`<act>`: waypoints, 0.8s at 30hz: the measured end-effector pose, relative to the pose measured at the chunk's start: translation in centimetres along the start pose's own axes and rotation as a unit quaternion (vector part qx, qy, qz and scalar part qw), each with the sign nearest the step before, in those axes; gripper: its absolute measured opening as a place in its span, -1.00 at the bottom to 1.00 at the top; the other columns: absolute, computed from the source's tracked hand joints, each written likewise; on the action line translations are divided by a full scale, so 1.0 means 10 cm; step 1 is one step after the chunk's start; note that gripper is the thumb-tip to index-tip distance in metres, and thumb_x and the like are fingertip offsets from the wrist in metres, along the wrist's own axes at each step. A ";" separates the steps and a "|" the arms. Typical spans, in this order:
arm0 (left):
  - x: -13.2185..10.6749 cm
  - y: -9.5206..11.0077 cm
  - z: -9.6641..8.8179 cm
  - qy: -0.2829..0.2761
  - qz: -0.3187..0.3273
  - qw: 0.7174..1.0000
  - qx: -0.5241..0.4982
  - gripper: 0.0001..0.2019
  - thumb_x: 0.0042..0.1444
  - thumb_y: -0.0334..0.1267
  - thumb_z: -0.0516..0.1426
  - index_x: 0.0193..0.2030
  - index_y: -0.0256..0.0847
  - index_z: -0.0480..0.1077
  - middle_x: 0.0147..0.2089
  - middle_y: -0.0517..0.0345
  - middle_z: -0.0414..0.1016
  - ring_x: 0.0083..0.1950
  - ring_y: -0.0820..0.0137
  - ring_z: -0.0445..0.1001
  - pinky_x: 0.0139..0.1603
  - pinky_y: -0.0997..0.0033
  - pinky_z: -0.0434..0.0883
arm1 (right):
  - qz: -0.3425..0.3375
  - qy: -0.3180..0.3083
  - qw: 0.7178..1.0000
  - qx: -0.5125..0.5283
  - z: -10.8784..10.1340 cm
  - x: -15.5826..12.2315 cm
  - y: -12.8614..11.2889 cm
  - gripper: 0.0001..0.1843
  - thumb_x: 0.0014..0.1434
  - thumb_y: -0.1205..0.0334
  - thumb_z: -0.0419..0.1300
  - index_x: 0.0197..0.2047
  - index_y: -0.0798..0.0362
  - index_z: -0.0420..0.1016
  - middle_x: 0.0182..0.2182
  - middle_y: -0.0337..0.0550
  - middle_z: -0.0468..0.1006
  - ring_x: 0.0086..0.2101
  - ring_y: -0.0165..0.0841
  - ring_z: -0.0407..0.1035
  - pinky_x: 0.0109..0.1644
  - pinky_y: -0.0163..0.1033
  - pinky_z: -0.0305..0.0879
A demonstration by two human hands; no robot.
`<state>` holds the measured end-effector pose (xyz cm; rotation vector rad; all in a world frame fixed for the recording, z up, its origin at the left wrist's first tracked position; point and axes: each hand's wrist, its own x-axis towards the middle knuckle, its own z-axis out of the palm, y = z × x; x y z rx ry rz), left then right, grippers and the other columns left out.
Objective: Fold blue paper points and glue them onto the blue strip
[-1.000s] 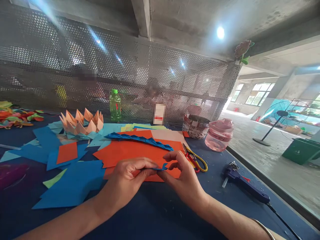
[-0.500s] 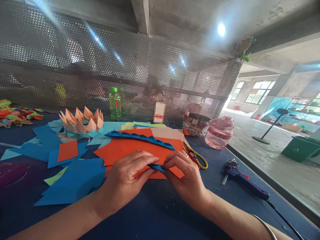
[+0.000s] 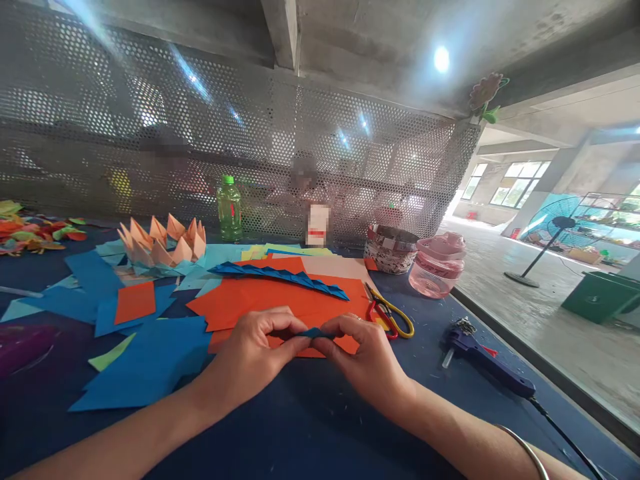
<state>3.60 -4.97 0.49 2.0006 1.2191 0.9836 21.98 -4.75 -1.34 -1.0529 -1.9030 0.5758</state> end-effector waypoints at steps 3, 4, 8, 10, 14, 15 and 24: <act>0.01 0.05 -0.01 -0.023 -0.045 0.998 -0.043 -0.86 0.03 -0.21 0.16 -0.46 -0.18 0.49 -0.46 0.23 0.50 -0.36 0.40 0.45 -0.30 0.48 0.33 | 0.060 -0.025 0.997 0.036 -0.01 -0.01 -0.04 -0.85 0.10 0.21 0.22 -0.47 0.07 0.48 -0.53 -0.28 0.51 -0.46 -0.43 0.35 -0.34 -0.34 0.23; 0.01 0.06 -0.01 -0.031 -0.057 0.997 -0.051 -0.85 0.02 -0.20 0.16 -0.47 -0.19 0.49 -0.47 0.23 0.51 -0.37 0.40 0.45 -0.32 0.48 0.33 | 0.071 -0.029 0.996 0.045 -0.01 -0.01 -0.05 -0.84 0.09 0.22 0.22 -0.49 0.08 0.47 -0.55 -0.29 0.49 -0.47 -0.44 0.33 -0.35 -0.35 0.22; 0.02 0.04 0.02 -0.040 -0.088 0.994 -0.050 -0.81 0.01 -0.12 0.16 -0.40 -0.19 0.49 -0.42 0.21 0.55 -0.36 0.37 0.46 -0.37 0.48 0.32 | 0.107 -0.040 0.991 0.073 -0.02 0.01 -0.03 -0.84 0.05 0.23 0.24 -0.51 0.10 0.47 -0.58 -0.30 0.46 -0.50 -0.46 0.29 -0.38 -0.36 0.20; 0.02 -0.01 0.05 -0.038 -0.086 0.994 -0.050 -0.78 0.01 -0.08 0.17 -0.34 -0.18 0.50 -0.36 0.20 0.56 -0.32 0.36 0.47 -0.35 0.49 0.33 | 0.124 -0.035 0.988 0.087 -0.01 0.02 0.00 -0.85 0.05 0.21 0.24 -0.48 0.10 0.48 -0.55 -0.27 0.48 -0.47 -0.43 0.31 -0.35 -0.34 0.22; 0.01 -0.06 0.08 -0.061 -0.071 0.993 -0.073 -0.73 0.00 -0.06 0.17 -0.27 -0.21 0.52 -0.36 0.17 0.56 -0.30 0.32 0.48 -0.34 0.46 0.36 | 0.140 -0.016 0.983 0.120 0.01 0.02 0.02 -0.79 0.04 0.14 0.25 -0.48 0.11 0.47 -0.53 -0.24 0.49 -0.45 -0.42 0.32 -0.35 -0.33 0.22; 0.01 -0.05 0.08 -0.061 -0.071 0.993 -0.076 -0.72 0.00 -0.06 0.16 -0.28 -0.21 0.52 -0.37 0.16 0.56 -0.31 0.32 0.48 -0.35 0.46 0.36 | 0.138 -0.017 0.982 0.128 0.01 0.02 0.02 -0.78 0.04 0.12 0.25 -0.49 0.11 0.46 -0.53 -0.25 0.49 -0.46 -0.43 0.31 -0.35 -0.34 0.22; 0.00 0.06 -0.01 -0.057 -0.104 0.990 -0.074 -0.83 -0.11 -0.13 0.22 -0.51 -0.19 0.49 -0.59 0.29 0.40 -0.48 0.42 0.36 -0.49 0.53 0.23 | 0.116 -0.037 0.980 0.157 0.02 -0.01 -0.03 -0.77 0.05 0.10 0.25 -0.47 0.11 0.43 -0.52 -0.25 0.46 -0.47 -0.45 0.28 -0.34 -0.33 0.22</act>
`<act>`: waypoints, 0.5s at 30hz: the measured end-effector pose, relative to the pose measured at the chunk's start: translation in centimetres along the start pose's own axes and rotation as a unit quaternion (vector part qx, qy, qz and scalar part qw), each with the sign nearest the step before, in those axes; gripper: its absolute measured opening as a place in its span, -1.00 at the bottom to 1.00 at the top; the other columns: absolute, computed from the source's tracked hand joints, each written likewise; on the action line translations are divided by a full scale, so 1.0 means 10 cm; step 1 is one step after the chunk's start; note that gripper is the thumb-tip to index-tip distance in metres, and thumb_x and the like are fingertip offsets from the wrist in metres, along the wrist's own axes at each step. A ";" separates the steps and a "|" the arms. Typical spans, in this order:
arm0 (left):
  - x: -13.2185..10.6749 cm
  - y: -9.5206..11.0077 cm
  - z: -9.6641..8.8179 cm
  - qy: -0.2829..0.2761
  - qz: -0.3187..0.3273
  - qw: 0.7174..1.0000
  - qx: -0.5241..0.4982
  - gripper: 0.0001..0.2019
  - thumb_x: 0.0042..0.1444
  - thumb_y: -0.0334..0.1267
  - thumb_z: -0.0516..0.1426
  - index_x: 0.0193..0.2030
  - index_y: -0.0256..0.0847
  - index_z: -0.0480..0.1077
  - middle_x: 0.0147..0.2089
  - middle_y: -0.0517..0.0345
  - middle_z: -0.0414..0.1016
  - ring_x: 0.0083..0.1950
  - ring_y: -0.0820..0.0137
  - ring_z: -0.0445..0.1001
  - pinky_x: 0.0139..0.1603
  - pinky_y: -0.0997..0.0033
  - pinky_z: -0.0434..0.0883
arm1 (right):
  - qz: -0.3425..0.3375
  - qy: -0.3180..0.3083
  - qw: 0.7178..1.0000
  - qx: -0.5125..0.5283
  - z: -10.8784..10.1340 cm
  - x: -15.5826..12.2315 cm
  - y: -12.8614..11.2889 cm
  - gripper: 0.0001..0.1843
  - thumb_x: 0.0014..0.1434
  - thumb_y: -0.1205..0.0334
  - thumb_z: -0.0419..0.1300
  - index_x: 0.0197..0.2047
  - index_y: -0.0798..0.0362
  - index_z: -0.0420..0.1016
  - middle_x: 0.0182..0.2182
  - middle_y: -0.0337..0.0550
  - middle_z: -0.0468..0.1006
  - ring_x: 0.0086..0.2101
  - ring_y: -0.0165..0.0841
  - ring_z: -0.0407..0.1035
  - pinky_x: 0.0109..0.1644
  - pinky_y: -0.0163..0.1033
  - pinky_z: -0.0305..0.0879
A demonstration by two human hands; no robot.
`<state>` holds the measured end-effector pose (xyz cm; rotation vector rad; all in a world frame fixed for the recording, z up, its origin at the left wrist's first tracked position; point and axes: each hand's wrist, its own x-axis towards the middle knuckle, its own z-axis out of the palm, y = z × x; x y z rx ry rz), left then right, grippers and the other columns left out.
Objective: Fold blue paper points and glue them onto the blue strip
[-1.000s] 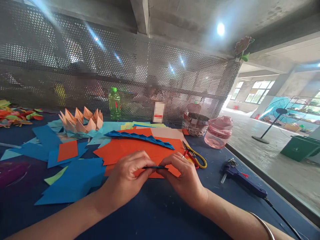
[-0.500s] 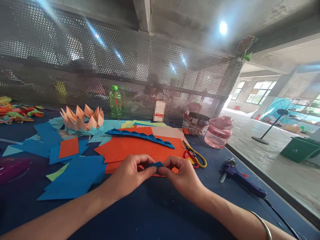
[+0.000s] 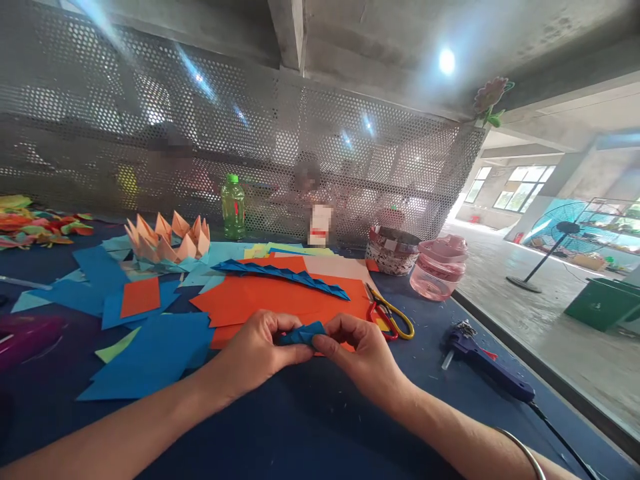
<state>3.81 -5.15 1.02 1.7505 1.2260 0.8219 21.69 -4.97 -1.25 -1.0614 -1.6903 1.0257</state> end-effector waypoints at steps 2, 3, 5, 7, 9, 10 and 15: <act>0.00 -0.01 0.00 -0.003 -0.002 1.000 0.005 -0.83 -0.11 -0.14 0.23 -0.54 -0.19 0.49 -0.58 0.30 0.40 -0.48 0.42 0.35 -0.48 0.53 0.23 | -0.010 0.000 1.000 -0.008 0.00 -0.01 0.00 -0.77 0.05 0.12 0.24 -0.49 0.10 0.41 -0.54 -0.27 0.44 -0.47 -0.45 0.27 -0.35 -0.33 0.21; 0.01 -0.02 0.00 0.000 -0.002 1.000 0.011 -0.83 -0.11 -0.13 0.23 -0.53 -0.19 0.49 -0.57 0.30 0.41 -0.47 0.41 0.36 -0.48 0.52 0.23 | -0.015 -0.001 1.000 -0.014 -0.01 -0.01 0.00 -0.77 0.05 0.13 0.24 -0.50 0.10 0.39 -0.55 -0.27 0.43 -0.47 -0.45 0.27 -0.35 -0.33 0.20; 0.02 -0.04 0.00 -0.001 0.000 1.000 0.020 -0.83 -0.10 -0.12 0.23 -0.47 -0.18 0.53 -0.52 0.27 0.47 -0.43 0.38 0.40 -0.45 0.51 0.26 | -0.022 -0.002 0.999 -0.025 -0.02 0.00 0.01 -0.78 0.06 0.15 0.23 -0.51 0.10 0.38 -0.56 -0.29 0.42 -0.48 -0.45 0.26 -0.35 -0.34 0.20; 0.05 -0.07 0.00 -0.010 0.008 1.000 0.016 -0.82 -0.06 -0.13 0.22 -0.39 -0.17 0.55 -0.44 0.23 0.53 -0.38 0.35 0.44 -0.39 0.49 0.30 | -0.023 0.005 0.999 -0.033 -0.03 0.02 0.02 -0.77 0.06 0.15 0.23 -0.51 0.09 0.36 -0.56 -0.29 0.40 -0.48 -0.46 0.25 -0.36 -0.35 0.19; 0.07 -0.09 0.00 -0.010 0.017 1.000 0.006 -0.80 -0.04 -0.13 0.21 -0.32 -0.17 0.56 -0.38 0.20 0.57 -0.34 0.34 0.46 -0.34 0.47 0.33 | -0.022 0.018 0.999 -0.035 -0.04 0.05 0.04 -0.75 0.07 0.13 0.23 -0.51 0.09 0.34 -0.56 -0.29 0.39 -0.49 -0.47 0.24 -0.37 -0.35 0.18; 0.08 -0.10 -0.01 -0.002 0.020 1.000 0.002 -0.79 -0.03 -0.12 0.21 -0.30 -0.17 0.55 -0.36 0.19 0.58 -0.32 0.34 0.47 -0.32 0.47 0.34 | -0.023 0.022 0.999 -0.035 -0.05 0.06 0.05 -0.74 0.07 0.12 0.23 -0.51 0.09 0.33 -0.56 -0.29 0.39 -0.49 -0.46 0.25 -0.37 -0.35 0.18; 0.10 -0.10 -0.03 0.030 0.007 1.000 -0.003 -0.75 -0.01 -0.04 0.18 -0.40 -0.20 0.52 -0.41 0.15 0.57 -0.31 0.32 0.48 -0.27 0.42 0.35 | -0.015 0.013 0.999 -0.029 -0.05 0.07 0.05 -0.74 0.08 0.10 0.22 -0.49 0.09 0.34 -0.54 -0.27 0.40 -0.47 -0.44 0.27 -0.35 -0.33 0.20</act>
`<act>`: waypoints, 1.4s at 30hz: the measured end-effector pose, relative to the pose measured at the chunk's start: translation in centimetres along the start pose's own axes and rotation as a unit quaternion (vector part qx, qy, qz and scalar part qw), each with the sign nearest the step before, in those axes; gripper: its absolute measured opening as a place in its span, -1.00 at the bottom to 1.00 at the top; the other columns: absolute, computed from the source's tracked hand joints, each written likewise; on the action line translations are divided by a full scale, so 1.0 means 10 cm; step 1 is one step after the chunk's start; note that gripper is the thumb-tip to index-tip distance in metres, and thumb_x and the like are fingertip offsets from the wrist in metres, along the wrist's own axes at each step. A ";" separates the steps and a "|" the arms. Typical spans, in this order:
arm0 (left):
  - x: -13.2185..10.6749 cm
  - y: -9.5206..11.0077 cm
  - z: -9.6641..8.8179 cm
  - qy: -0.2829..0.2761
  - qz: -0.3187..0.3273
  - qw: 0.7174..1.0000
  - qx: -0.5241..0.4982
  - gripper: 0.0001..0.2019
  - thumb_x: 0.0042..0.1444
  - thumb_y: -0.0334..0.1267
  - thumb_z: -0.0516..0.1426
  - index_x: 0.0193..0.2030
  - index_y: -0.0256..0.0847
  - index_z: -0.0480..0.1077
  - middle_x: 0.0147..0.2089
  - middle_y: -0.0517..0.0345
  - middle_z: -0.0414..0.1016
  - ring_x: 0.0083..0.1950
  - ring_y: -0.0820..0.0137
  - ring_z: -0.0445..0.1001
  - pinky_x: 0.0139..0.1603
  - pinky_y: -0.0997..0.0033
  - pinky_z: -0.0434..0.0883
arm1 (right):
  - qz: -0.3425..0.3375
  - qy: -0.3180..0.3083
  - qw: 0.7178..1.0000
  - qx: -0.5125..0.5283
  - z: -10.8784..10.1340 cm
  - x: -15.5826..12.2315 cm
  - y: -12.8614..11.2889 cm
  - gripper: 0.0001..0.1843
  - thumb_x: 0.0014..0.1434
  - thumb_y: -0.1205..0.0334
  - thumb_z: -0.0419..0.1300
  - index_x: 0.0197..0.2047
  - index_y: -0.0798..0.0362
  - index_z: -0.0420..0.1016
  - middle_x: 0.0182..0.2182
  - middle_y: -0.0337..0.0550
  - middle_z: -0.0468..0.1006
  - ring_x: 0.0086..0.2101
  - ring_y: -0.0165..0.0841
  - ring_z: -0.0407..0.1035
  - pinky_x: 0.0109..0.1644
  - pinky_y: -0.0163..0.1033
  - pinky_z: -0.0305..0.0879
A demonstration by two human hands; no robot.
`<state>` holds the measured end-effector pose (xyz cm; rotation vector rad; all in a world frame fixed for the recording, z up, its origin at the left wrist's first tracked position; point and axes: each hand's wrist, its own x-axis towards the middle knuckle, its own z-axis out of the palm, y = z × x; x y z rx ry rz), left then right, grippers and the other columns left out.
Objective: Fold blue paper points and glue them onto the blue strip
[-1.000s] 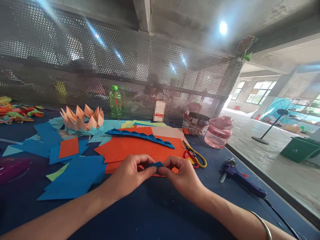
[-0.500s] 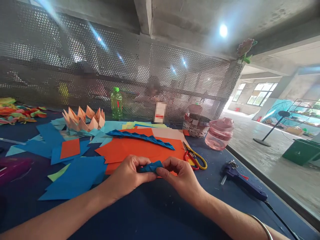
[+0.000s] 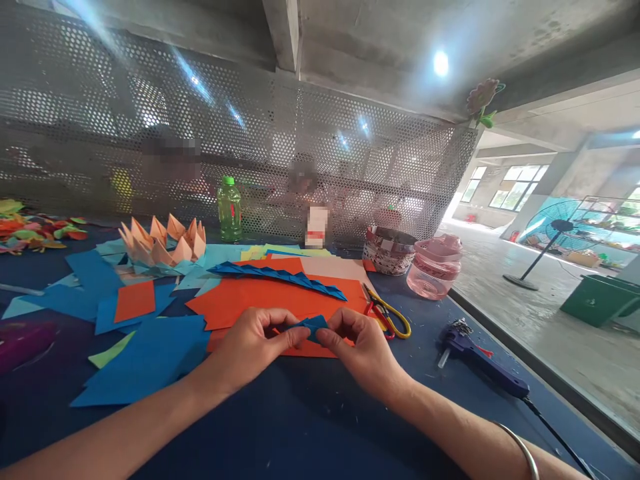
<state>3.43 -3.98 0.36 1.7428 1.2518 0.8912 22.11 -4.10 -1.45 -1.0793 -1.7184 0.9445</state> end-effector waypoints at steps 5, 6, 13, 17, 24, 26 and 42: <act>-0.04 0.05 -0.01 -0.001 0.000 1.000 0.020 -0.72 -0.03 -0.04 0.18 -0.56 -0.21 0.44 -0.56 0.23 0.44 -0.44 0.40 0.39 -0.37 0.46 0.29 | 0.005 -0.010 1.000 0.015 0.01 -0.02 -0.02 -0.76 0.08 0.15 0.22 -0.50 0.09 0.31 -0.56 -0.29 0.37 -0.49 -0.46 0.23 -0.38 -0.35 0.17; -0.04 0.06 -0.01 -0.002 0.004 1.000 0.017 -0.72 -0.03 -0.05 0.18 -0.58 -0.21 0.43 -0.58 0.25 0.41 -0.45 0.41 0.37 -0.38 0.47 0.28 | 0.004 -0.012 1.000 0.017 0.01 -0.02 -0.02 -0.76 0.08 0.15 0.21 -0.50 0.09 0.31 -0.56 -0.29 0.37 -0.49 -0.46 0.23 -0.38 -0.35 0.17; -0.01 -0.01 0.02 -0.001 -0.002 1.000 0.004 -0.77 -0.01 -0.05 0.18 -0.37 -0.18 0.48 -0.39 0.21 0.54 -0.29 0.33 0.47 -0.25 0.43 0.33 | -0.018 -0.002 1.000 -0.026 0.00 0.01 0.02 -0.78 0.09 0.19 0.21 -0.50 0.09 0.32 -0.57 -0.32 0.34 -0.50 -0.49 0.18 -0.38 -0.36 0.13; -0.01 -0.03 0.03 0.005 0.015 1.000 -0.004 -0.78 -0.01 -0.08 0.20 -0.29 -0.16 0.49 -0.28 0.20 0.58 -0.21 0.31 0.50 -0.18 0.42 0.35 | -0.011 -0.005 0.999 -0.040 0.01 0.00 0.01 -0.78 0.08 0.18 0.21 -0.50 0.10 0.33 -0.58 -0.32 0.35 -0.50 -0.49 0.19 -0.39 -0.37 0.13; 0.00 -0.03 0.03 0.001 0.017 1.000 -0.004 -0.79 -0.01 -0.09 0.17 -0.40 -0.19 0.49 -0.41 0.20 0.55 -0.30 0.33 0.47 -0.25 0.43 0.35 | 0.000 -0.023 0.999 -0.045 0.03 0.00 0.02 -0.78 0.08 0.12 0.22 -0.46 0.10 0.39 -0.57 -0.32 0.37 -0.49 -0.49 0.20 -0.38 -0.37 0.13; 0.02 -0.04 0.03 0.011 0.016 1.000 -0.006 -0.80 -0.02 -0.09 0.18 -0.40 -0.19 0.48 -0.41 0.20 0.55 -0.29 0.33 0.47 -0.25 0.43 0.34 | 0.002 -0.030 0.998 -0.053 0.03 0.00 0.04 -0.81 0.09 0.14 0.22 -0.41 0.09 0.44 -0.54 -0.31 0.40 -0.48 -0.48 0.22 -0.37 -0.36 0.14; 0.01 0.02 0.00 0.019 0.004 1.000 0.022 -0.79 -0.02 -0.10 0.13 -0.44 -0.21 0.40 -0.46 0.21 0.42 -0.37 0.37 0.35 -0.31 0.42 0.27 | 0.001 -0.058 0.995 -0.079 0.01 -0.01 0.01 -0.84 0.13 0.19 0.15 -0.40 0.09 0.44 -0.58 -0.32 0.36 -0.52 -0.49 0.18 -0.40 -0.38 0.11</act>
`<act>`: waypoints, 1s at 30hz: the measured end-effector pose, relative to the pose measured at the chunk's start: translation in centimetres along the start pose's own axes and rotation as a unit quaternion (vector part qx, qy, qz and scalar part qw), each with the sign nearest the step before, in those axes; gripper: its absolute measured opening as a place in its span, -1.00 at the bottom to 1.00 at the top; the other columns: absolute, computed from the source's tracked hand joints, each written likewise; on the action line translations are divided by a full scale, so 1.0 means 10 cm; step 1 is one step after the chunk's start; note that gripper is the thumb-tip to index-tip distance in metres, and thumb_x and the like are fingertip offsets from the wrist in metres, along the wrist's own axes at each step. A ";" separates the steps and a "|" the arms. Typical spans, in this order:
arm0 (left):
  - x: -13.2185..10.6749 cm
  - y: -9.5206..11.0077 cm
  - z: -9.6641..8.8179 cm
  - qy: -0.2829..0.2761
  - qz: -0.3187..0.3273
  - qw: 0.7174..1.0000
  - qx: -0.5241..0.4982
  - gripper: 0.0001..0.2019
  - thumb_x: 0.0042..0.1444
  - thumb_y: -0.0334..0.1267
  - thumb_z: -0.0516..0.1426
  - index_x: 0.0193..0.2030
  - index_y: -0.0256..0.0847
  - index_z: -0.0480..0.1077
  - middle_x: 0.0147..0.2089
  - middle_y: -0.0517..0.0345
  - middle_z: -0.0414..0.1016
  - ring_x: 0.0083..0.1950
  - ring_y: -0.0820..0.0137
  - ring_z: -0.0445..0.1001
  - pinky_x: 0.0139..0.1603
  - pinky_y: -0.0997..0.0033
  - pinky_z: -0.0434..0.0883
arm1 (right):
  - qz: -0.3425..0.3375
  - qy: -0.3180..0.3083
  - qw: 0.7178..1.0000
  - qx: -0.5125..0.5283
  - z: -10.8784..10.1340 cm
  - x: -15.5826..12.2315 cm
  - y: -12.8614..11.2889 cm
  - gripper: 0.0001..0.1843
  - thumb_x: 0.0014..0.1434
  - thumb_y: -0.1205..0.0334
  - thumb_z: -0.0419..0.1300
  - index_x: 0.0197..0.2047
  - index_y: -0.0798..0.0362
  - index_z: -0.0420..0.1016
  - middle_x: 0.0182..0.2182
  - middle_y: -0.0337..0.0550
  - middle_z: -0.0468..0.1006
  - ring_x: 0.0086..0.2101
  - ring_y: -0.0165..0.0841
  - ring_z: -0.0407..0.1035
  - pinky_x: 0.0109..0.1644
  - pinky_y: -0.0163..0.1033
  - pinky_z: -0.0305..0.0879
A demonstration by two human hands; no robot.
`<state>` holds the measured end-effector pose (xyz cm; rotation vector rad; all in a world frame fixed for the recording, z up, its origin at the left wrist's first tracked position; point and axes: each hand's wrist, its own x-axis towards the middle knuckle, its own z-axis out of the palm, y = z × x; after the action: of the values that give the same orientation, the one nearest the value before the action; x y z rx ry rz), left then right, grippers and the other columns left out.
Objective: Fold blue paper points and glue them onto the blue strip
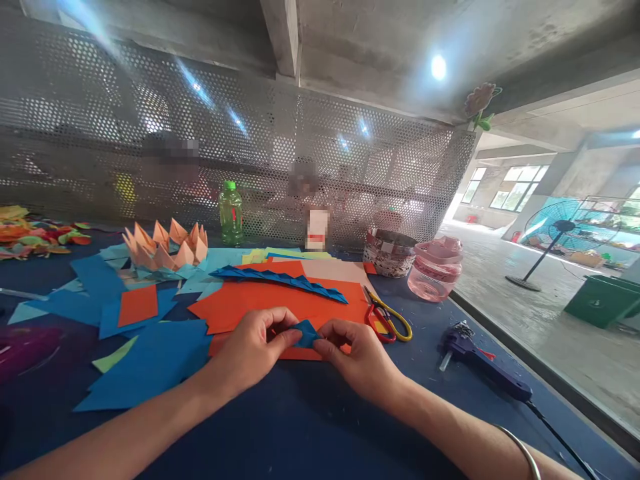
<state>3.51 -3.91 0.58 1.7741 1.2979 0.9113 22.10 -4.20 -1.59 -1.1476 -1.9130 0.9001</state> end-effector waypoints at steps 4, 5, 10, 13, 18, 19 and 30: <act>-0.02 0.05 0.01 -0.002 -0.005 1.000 -0.017 -0.80 -0.05 -0.11 0.14 -0.47 -0.21 0.38 -0.51 0.24 0.38 -0.40 0.39 0.33 -0.34 0.44 0.26 | -0.031 0.009 0.999 -0.017 -0.01 -0.01 -0.03 -0.85 0.13 0.22 0.15 -0.42 0.09 0.44 -0.56 -0.31 0.38 -0.49 -0.48 0.21 -0.36 -0.38 0.13; -0.02 0.06 0.02 0.005 -0.006 1.000 -0.019 -0.80 -0.06 -0.11 0.15 -0.48 -0.21 0.38 -0.52 0.25 0.36 -0.42 0.41 0.31 -0.36 0.44 0.25 | -0.030 0.011 0.999 -0.018 -0.01 -0.01 -0.02 -0.85 0.13 0.21 0.16 -0.42 0.09 0.44 -0.56 -0.31 0.38 -0.49 -0.48 0.22 -0.36 -0.38 0.14; 0.01 -0.03 0.02 0.028 -0.013 0.999 -0.016 -0.76 -0.09 -0.07 0.18 -0.51 -0.22 0.38 -0.56 0.30 0.30 -0.48 0.46 0.25 -0.42 0.47 0.21 | -0.015 0.001 1.000 -0.012 -0.01 0.01 0.03 -0.75 0.23 0.15 0.04 -0.37 0.09 0.42 -0.53 -0.27 0.43 -0.45 -0.45 0.31 -0.34 -0.37 0.17; 0.05 -0.10 0.01 0.018 -0.014 0.999 -0.030 -0.74 -0.07 -0.04 0.18 -0.42 -0.22 0.43 -0.49 0.25 0.41 -0.44 0.42 0.33 -0.38 0.45 0.26 | -0.025 0.011 0.999 -0.032 -0.02 0.02 0.03 -0.68 0.30 0.12 -0.07 -0.32 0.08 0.41 -0.46 -0.24 0.46 -0.40 -0.43 0.34 -0.30 -0.35 0.17; 0.05 -0.12 0.03 0.007 -0.034 0.998 -0.054 -0.68 -0.09 0.03 0.19 -0.35 -0.21 0.45 -0.41 0.18 0.51 -0.33 0.32 0.46 -0.29 0.40 0.36 | -0.023 0.015 0.998 -0.058 -0.03 0.01 0.00 -0.75 0.28 0.13 -0.03 -0.18 0.04 0.42 -0.38 -0.23 0.49 -0.38 -0.43 0.32 -0.31 -0.35 0.16; 0.05 -0.11 0.03 0.008 -0.033 0.998 -0.050 -0.68 -0.09 0.03 0.19 -0.35 -0.21 0.46 -0.40 0.17 0.51 -0.31 0.31 0.46 -0.28 0.39 0.37 | -0.021 0.009 0.998 -0.053 -0.03 0.01 0.01 -0.77 0.27 0.14 -0.01 -0.17 0.03 0.42 -0.37 -0.24 0.49 -0.38 -0.43 0.32 -0.32 -0.35 0.17; 0.01 -0.09 0.06 -0.018 0.023 0.997 -0.073 -0.70 -0.01 -0.07 0.20 -0.18 -0.19 0.45 -0.17 0.11 0.58 -0.10 0.26 0.51 -0.06 0.33 0.42 | -0.069 0.026 0.995 -0.070 0.00 0.02 0.02 -0.89 0.18 0.30 0.09 -0.26 0.06 0.44 -0.40 -0.24 0.51 -0.38 -0.44 0.33 -0.26 -0.35 0.20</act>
<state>3.69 -3.67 -0.50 1.7036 1.1419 0.9698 22.12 -3.94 -1.74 -1.0927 -2.0111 0.6662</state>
